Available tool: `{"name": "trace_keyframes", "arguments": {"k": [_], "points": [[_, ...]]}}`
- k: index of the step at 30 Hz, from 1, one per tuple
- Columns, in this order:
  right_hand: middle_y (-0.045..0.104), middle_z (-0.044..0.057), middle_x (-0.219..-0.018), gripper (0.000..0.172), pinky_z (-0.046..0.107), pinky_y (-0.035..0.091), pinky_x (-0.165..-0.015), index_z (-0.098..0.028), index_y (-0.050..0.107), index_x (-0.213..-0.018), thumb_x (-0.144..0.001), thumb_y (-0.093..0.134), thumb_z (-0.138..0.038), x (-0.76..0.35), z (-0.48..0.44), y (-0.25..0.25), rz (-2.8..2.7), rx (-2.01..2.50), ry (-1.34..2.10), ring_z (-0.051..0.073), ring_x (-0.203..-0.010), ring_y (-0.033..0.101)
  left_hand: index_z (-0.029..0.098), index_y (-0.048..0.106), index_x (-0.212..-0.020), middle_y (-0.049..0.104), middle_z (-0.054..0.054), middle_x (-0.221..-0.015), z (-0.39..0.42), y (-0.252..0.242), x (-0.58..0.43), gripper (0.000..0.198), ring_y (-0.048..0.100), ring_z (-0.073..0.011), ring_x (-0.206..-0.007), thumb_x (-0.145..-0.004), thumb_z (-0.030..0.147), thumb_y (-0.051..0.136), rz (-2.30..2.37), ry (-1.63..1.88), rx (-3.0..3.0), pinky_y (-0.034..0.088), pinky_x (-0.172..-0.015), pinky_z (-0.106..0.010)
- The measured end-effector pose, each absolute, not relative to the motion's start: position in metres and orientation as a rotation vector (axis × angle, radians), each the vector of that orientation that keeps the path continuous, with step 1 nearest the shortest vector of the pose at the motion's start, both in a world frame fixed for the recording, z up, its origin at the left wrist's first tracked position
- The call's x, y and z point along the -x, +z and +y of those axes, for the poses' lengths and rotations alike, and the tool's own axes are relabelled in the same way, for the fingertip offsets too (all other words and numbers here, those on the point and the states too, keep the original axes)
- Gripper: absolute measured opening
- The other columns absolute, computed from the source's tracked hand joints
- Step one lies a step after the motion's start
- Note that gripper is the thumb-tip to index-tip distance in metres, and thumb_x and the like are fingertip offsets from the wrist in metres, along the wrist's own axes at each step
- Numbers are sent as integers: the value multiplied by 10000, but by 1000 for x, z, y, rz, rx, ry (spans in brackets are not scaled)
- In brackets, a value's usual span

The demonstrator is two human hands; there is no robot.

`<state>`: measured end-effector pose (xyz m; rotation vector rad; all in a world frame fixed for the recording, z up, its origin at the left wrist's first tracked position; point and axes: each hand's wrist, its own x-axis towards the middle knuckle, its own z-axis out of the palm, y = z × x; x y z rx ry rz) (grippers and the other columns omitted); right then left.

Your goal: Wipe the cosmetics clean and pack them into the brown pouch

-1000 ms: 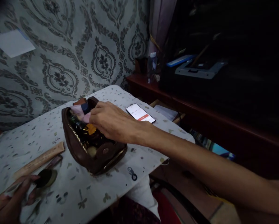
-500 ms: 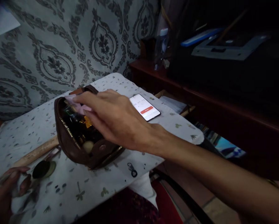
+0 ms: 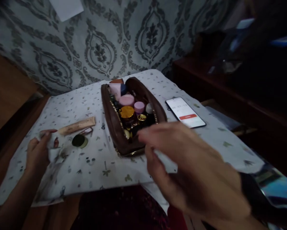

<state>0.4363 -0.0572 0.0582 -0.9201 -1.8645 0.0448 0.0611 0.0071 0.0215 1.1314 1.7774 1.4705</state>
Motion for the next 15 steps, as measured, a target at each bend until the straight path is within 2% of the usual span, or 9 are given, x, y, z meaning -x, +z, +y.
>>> {"name": "trace_keyframes", "arguments": {"k": [2, 3, 5, 7, 9, 11, 13, 15], "points": [[716, 41, -865, 333, 285, 578, -655, -218, 601, -1201, -915, 516, -70, -414, -62, 50, -2085, 772, 52, 161, -763, 674, 164, 663, -973, 551, 46, -525, 9, 18, -56, 433, 430, -90, -425, -764, 544, 683, 1795, 1480, -1203, 298, -390, -177], [708, 36, -833, 311, 277, 564, -639, -192, 592, -1189, -926, 494, -58, -399, -63, 44, -2113, 736, 72, 167, -790, 674, 164, 662, -988, 550, 42, -547, 10, 17, -55, 419, 441, -96, -446, -811, 543, 637, 1813, 1475, -1276, 316, -408, -184], [703, 56, -857, 252, 305, 573, -709, -151, 593, -1182, -955, 496, -105, -366, -60, 29, -2205, 657, 155, 186, -832, 665, 164, 665, -1018, 566, 23, -621, 10, 13, -56, 399, 490, -117, -526, -896, 521, 536, 1857, 1439, -1505, 382, -477, -204], [698, 77, -943, 248, 332, 568, -789, -149, 599, -1185, -945, 538, -147, -333, -52, 14, -2306, 744, 398, 204, -916, 652, 164, 669, -1053, 631, -22, -774, 10, 7, -60, 367, 577, -158, -697, -946, 445, 457, 1818, 1289, -1875, 486, -636, -249], [675, 116, -1077, 308, 371, 548, -853, -140, 587, -1215, -908, 588, -171, -304, -38, 3, -2251, 905, 615, 233, -1019, 630, 175, 667, -1108, 672, -77, -1014, 8, -3, -64, 319, 611, -218, -948, -937, 332, 449, 1659, 997, -2305, 519, -864, -347], [652, 110, -1067, 335, 372, 532, -859, -127, 582, -1203, -870, 606, -164, -280, -22, -4, -2119, 1016, 823, 222, -982, 621, 182, 657, -1161, 634, -119, -1210, 6, -16, -66, 333, 563, -276, -1131, -878, 213, 484, 1503, 697, -2643, 475, -1000, -446], [636, 73, -1002, 350, 368, 520, -863, -141, 593, -1169, -820, 617, -134, -262, -7, -8, -2014, 1083, 958, 207, -933, 614, 168, 637, -1196, 595, -152, -1264, 5, -29, -66, 395, 534, -307, -1163, -830, 125, 495, 1515, 582, -2807, 473, -1001, -479], [620, 66, -1013, 406, 368, 515, -866, -148, 587, -1169, -768, 610, -90, -248, 6, -12, -1956, 1128, 975, 207, -937, 603, 157, 607, -1236, 583, -157, -1237, 6, -38, -63, 419, 532, -313, -1129, -836, 115, 490, 1570, 580, -2861, 492, -961, -470]]}}
